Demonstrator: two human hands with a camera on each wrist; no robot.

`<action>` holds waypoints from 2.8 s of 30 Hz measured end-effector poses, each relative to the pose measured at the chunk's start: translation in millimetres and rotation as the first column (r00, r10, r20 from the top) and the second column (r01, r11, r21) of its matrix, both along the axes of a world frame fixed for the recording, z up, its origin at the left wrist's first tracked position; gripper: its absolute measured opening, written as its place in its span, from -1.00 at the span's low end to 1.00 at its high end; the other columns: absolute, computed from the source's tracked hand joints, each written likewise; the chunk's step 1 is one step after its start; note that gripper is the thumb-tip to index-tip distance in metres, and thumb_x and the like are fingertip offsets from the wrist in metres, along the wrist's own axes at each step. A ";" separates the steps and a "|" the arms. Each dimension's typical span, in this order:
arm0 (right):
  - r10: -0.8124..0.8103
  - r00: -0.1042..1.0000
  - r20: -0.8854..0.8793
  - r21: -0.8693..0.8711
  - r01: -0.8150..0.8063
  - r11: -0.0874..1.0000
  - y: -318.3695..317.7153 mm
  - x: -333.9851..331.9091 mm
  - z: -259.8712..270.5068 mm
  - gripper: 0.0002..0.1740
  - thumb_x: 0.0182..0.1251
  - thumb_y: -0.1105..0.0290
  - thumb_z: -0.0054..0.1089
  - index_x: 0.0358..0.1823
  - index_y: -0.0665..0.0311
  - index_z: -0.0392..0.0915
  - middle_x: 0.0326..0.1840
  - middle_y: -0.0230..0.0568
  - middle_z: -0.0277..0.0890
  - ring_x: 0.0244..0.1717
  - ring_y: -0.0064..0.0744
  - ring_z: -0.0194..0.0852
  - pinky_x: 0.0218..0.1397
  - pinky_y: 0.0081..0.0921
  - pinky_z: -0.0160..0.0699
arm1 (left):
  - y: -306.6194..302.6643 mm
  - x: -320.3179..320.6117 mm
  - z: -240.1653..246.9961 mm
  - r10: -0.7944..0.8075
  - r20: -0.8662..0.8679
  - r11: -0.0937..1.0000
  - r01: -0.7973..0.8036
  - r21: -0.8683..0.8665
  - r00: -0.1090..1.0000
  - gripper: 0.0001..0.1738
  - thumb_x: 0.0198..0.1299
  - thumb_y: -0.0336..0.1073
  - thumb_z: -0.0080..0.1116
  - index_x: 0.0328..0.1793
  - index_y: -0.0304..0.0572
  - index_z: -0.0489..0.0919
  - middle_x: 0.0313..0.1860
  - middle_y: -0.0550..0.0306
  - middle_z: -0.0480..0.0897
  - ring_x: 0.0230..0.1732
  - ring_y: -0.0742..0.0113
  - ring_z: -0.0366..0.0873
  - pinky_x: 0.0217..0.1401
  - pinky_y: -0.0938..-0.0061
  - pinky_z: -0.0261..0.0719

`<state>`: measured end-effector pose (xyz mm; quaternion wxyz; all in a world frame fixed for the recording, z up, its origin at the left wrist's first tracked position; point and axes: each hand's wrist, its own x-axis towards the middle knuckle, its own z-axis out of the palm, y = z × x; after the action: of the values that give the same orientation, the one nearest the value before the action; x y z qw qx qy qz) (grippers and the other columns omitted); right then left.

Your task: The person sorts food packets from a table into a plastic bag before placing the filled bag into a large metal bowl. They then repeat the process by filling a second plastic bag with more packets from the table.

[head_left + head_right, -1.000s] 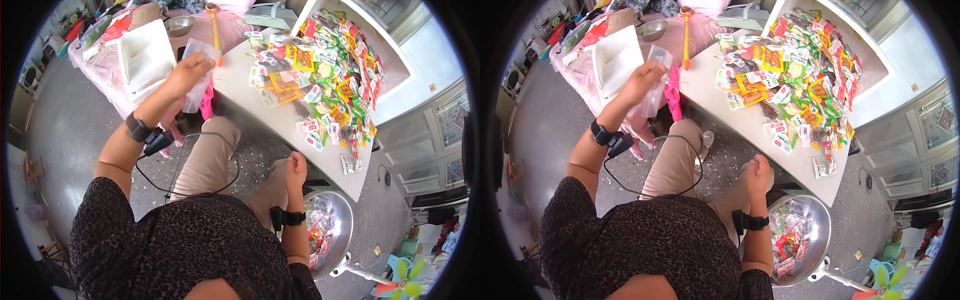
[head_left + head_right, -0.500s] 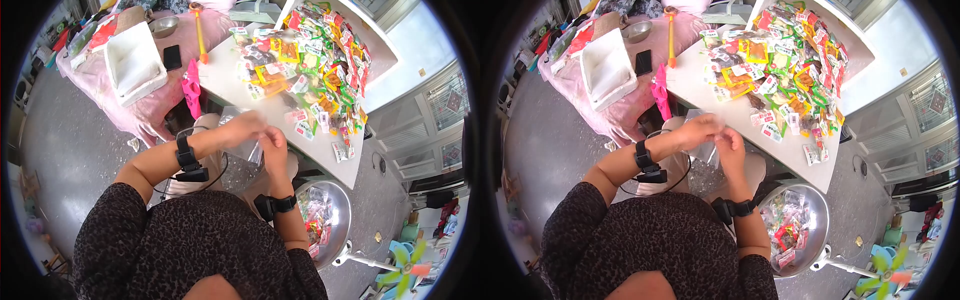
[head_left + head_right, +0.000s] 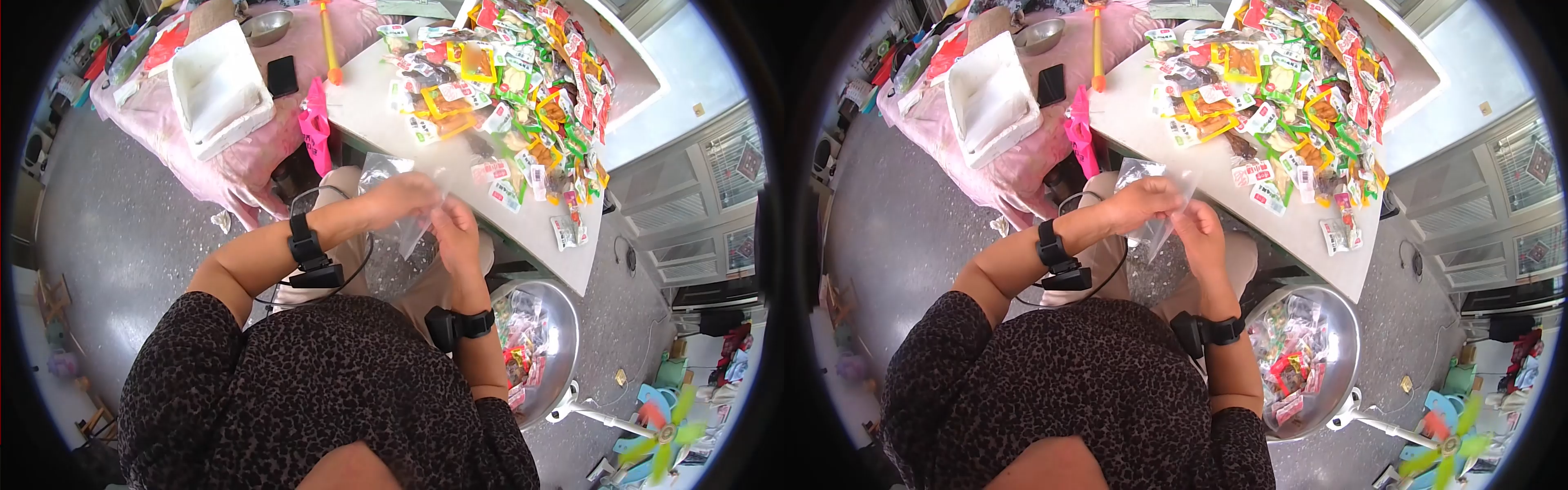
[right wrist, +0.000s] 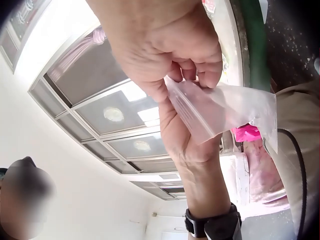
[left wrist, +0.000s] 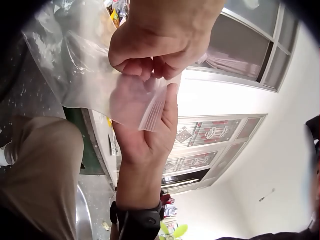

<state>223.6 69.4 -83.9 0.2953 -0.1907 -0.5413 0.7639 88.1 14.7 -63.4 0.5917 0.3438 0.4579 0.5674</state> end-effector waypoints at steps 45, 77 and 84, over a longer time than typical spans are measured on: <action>-0.083 0.981 0.175 -0.063 0.095 0.993 38.7 -77.8 -11.0 -0.81 0.09 0.45 -0.10 -0.24 0.29 0.31 -0.36 -0.25 0.37 -0.38 -0.47 0.37 -0.36 -0.55 0.39 | -17.8 -54.5 17.9 0.628 -0.700 0.770 0.144 0.621 -0.339 -0.82 -0.30 -0.45 0.01 -0.44 -0.19 0.41 -0.58 0.12 0.38 -0.54 0.19 0.39 -0.51 0.38 0.36; -0.339 0.937 0.084 0.069 0.333 0.940 114.5 -22.0 -41.1 -0.70 -0.02 0.70 -0.12 -0.18 0.43 0.34 -0.26 -0.15 0.44 -0.31 -0.47 0.44 -0.26 -0.62 0.42 | 60.2 -65.7 -58.7 0.283 -0.935 0.895 -0.409 0.178 0.212 -0.83 -0.02 -0.30 -0.16 -0.35 -0.19 0.40 -0.35 -0.06 0.48 -0.26 0.00 0.42 -0.23 0.26 0.37; -0.138 0.962 0.237 0.258 0.075 0.963 101.3 -2.4 -18.5 -0.72 0.03 0.67 -0.14 -0.16 0.41 0.33 -0.28 -0.17 0.45 -0.35 -0.52 0.43 -0.29 -0.65 0.40 | 64.2 -52.5 -54.0 0.240 -0.968 0.939 -0.274 0.210 0.080 -0.84 -0.09 -0.28 -0.08 -0.36 -0.15 0.40 -0.38 -0.03 0.46 -0.30 0.01 0.44 -0.26 0.25 0.41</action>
<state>221.2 170.7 -102.4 0.2863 -0.2773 -0.6539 0.6430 35.7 78.9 -117.4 0.0402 0.5368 0.7916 0.2891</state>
